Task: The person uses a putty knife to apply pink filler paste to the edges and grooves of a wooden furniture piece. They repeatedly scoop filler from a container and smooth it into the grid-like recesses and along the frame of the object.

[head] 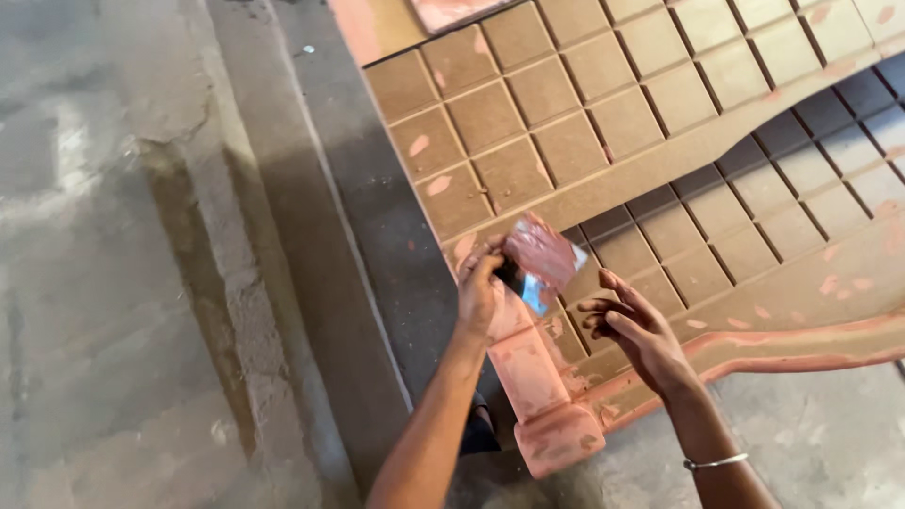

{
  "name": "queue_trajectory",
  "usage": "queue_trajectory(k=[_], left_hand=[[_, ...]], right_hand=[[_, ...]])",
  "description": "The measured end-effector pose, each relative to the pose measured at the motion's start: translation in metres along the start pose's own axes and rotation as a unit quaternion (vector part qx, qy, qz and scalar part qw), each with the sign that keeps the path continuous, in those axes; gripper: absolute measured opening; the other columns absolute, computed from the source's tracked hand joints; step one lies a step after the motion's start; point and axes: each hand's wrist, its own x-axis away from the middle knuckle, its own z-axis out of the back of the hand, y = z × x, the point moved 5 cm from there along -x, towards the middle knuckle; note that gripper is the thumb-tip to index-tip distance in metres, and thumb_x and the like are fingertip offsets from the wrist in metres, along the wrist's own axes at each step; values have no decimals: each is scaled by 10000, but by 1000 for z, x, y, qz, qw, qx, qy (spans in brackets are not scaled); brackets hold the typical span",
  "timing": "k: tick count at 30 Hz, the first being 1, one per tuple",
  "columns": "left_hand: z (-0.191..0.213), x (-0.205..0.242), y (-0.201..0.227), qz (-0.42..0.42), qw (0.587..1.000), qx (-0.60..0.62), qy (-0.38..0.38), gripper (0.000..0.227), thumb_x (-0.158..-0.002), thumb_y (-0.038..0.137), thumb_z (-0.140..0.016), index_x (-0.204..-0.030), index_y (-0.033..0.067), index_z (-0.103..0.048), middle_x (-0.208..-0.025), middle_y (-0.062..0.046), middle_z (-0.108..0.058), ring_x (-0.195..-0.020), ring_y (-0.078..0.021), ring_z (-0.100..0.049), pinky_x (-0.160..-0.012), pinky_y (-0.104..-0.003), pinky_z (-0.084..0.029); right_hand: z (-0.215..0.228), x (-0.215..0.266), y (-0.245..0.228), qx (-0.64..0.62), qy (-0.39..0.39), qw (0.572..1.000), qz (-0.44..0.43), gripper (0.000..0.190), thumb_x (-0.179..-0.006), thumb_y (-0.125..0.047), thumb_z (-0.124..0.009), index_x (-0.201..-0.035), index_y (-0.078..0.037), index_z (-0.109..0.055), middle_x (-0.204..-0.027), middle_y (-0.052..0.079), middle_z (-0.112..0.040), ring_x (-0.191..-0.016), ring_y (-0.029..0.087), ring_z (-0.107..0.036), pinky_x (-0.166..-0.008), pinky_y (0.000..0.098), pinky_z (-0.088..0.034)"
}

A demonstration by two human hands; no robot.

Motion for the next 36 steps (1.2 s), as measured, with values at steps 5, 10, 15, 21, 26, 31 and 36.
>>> queue_trajectory(k=[5, 10, 15, 21, 26, 31, 36], left_hand=[[-26, 0, 9, 5, 978, 191, 88, 304, -1063, 159, -494, -1275, 12, -654, -1125, -82, -699, -979, -177, -643, -854, -309, -499], [-74, 21, 90, 27, 984, 128, 119, 323, -1025, 174, -453, -1241, 12, -631, -1136, -98, -698, -1059, -216, -664, -977, -380, -530], [-143, 20, 183, -24, 995, 74, 70, 457, -994, 222, -354, -1320, 24, -606, -1264, -138, -671, -1142, -282, -669, -1047, -500, -486], [-190, 11, 241, -75, 995, 21, 59, 509, -949, 169, -402, -1410, 47, -580, -1395, -83, -645, -1116, -263, -651, -1044, -792, -352], [-198, 6, 250, -73, 991, 87, 71, 466, -971, 116, -446, -1410, 35, -579, -1317, -79, -644, -1122, -264, -660, -1094, -883, -241], [-201, 3, 249, -42, 995, 30, 86, 480, -960, 203, -428, -1393, 68, -585, -1321, -87, -644, -1159, -236, -659, -1146, -842, -226], [-202, 1, 252, -20, 991, 12, 132, 505, -932, 213, -410, -1388, 83, -583, -1365, -39, -659, -1132, -228, -634, -1109, -822, -231]], right_hand=[[18, -65, 37, 90, -3, 993, 72, 763, -988, -99, -592, -1658, -88, -228, -1318, 178, -650, -1073, 223, -648, -870, 370, -542], [33, -141, 32, 322, 38, 938, 121, 995, -933, -259, -666, -1630, -108, 28, -1406, 204, -559, -1220, 288, -620, -994, 424, -562], [42, -192, -3, 468, 73, 849, 233, 1185, -835, -476, -762, -1621, -96, 41, -1268, 286, -595, -1037, 301, -653, -831, 429, -605], [29, -211, -45, 593, 116, 795, 54, 1337, -788, -749, -606, -1660, -20, 98, -1171, 268, -564, -749, 237, -643, -692, 371, -583], [-4, -165, -23, 729, 135, 545, 392, 1257, -718, -708, -619, -1612, -45, -34, -1195, 248, -649, -860, 301, -707, -702, 447, -590], [73, -196, -33, 588, 177, 756, 227, 1007, -938, -245, -725, -1641, 32, -59, -1309, 284, -614, -843, 380, -648, -736, 459, -554], [57, -217, -54, 546, 189, 770, 269, 896, -912, -96, -663, -1695, -97, -227, -1460, 237, -533, -1167, 393, -619, -957, 455, -561]])
